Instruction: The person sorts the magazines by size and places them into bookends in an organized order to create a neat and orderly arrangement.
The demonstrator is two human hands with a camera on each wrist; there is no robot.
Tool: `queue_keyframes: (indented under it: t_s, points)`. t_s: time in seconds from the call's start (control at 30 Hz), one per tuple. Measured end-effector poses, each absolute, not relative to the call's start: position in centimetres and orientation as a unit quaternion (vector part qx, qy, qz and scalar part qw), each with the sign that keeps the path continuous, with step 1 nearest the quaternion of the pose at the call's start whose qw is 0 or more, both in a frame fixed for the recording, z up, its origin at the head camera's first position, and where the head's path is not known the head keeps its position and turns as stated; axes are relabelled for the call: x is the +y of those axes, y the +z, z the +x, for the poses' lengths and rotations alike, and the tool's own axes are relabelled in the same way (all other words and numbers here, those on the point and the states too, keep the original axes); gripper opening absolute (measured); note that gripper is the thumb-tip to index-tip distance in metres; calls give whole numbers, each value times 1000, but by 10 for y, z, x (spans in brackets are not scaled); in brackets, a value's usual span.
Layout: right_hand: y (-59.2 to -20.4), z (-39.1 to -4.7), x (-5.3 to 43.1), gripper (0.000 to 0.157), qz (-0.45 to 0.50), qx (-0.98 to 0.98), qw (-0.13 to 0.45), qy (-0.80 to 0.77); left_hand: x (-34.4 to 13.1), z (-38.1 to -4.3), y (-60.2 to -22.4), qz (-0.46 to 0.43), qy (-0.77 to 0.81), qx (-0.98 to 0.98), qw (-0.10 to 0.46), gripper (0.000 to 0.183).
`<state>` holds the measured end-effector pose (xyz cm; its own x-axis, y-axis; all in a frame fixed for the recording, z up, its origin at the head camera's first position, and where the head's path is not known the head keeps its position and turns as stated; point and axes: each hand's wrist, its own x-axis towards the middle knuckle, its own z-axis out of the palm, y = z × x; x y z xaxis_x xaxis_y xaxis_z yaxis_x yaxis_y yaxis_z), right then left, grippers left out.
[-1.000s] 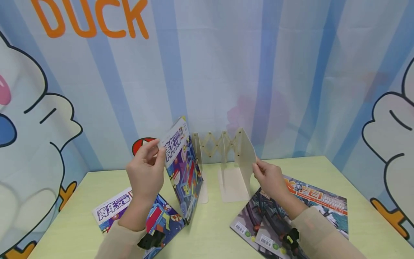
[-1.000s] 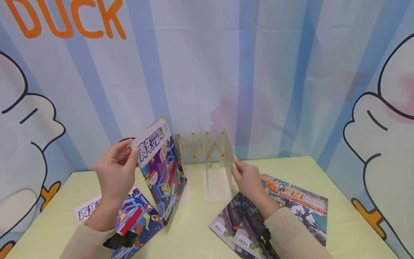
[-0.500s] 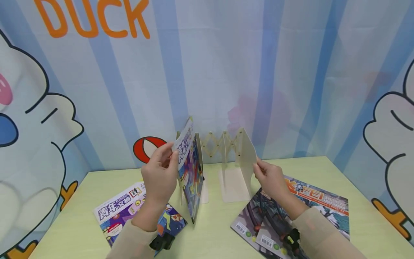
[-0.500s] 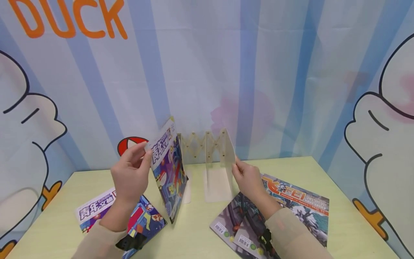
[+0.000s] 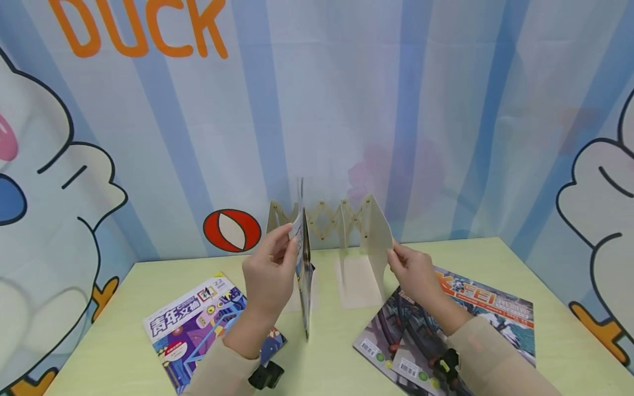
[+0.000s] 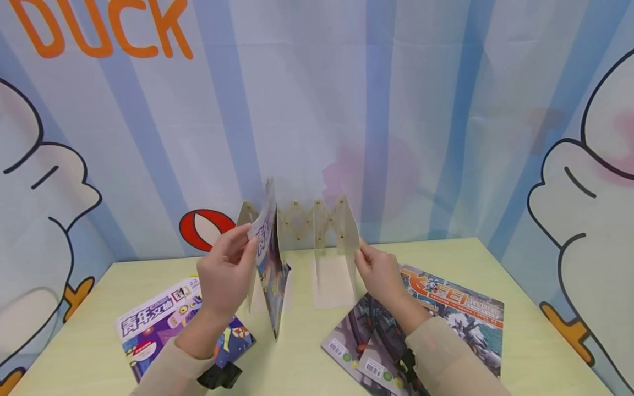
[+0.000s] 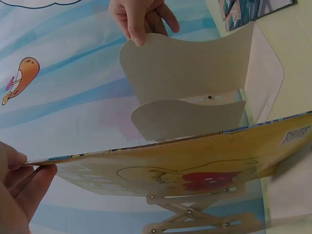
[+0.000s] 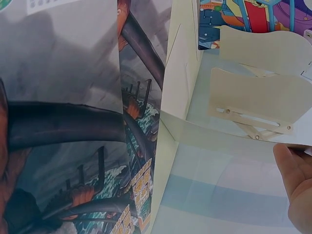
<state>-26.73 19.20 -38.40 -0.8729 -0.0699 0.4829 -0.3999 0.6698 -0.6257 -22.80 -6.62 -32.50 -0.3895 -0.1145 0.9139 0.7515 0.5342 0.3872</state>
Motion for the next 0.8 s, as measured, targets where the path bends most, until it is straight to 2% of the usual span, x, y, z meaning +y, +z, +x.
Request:
queue_keyframes:
  t_s: [0.2, 0.8]
  points:
    - [-384, -268, 192, 38, 136, -887, 224, 379, -56, -227, -327, -236, -427, -719, 495, 24]
    - [-385, -267, 192, 38, 138, -885, 226, 383, -42, -230, -327, -261, -377, -721, 521, 23]
